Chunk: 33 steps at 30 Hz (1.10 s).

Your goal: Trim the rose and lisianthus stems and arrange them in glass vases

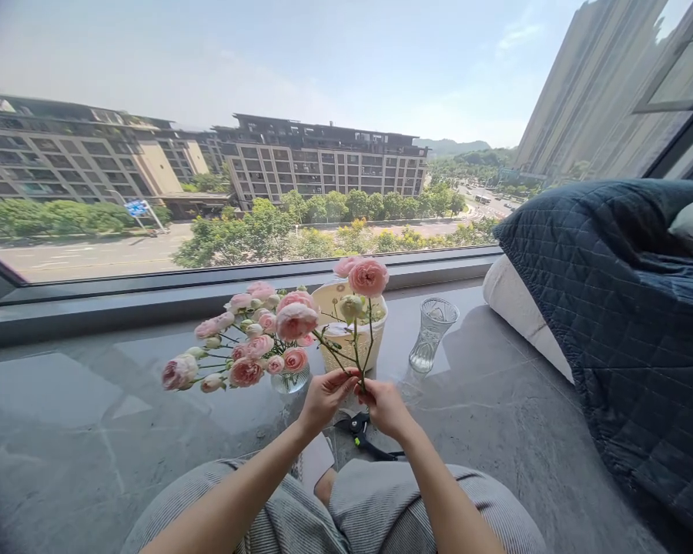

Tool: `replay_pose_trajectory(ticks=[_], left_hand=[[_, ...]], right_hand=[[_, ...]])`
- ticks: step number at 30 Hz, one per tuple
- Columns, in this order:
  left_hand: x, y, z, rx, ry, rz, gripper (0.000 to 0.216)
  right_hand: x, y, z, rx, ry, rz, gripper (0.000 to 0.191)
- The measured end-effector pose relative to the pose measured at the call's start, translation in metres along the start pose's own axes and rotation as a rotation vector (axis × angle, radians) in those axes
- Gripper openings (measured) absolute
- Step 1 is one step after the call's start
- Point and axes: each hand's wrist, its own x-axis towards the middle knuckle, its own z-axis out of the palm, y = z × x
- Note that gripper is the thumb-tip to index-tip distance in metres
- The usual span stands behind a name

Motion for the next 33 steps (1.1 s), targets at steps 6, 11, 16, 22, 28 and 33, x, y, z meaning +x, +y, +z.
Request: replay_pose_trajectory(ticks=[6, 11, 16, 22, 28, 33], left_hand=[[-0.001, 0.001, 0.0, -0.005, 0.034, -0.028, 0.032], [-0.001, 0.001, 0.002, -0.008, 0.032, -0.033, 0.033], [-0.001, 0.004, 0.005, -0.098, 0.033, -0.07, 0.042], [0.002, 0.004, 0.006, -0.165, -0.061, -0.122, 0.059], [0.006, 0.003, 0.008, -0.1, -0.041, -0.141, 0.04], [0.018, 0.012, 0.012, -0.13, 0.016, -0.117, 0.037]], right_hand=[[-0.006, -0.005, -0.007, 0.035, -0.087, 0.055, 0.012], [-0.004, -0.004, -0.007, 0.043, -0.1, 0.059, 0.01], [-0.004, -0.002, -0.006, 0.065, -0.133, 0.044, 0.009], [-0.003, 0.0, -0.009, 0.047, -0.128, 0.002, 0.011], [0.0, 0.001, -0.006, 0.074, -0.129, -0.034, 0.016], [0.005, 0.011, -0.023, 0.216, -0.16, -0.026, 0.022]])
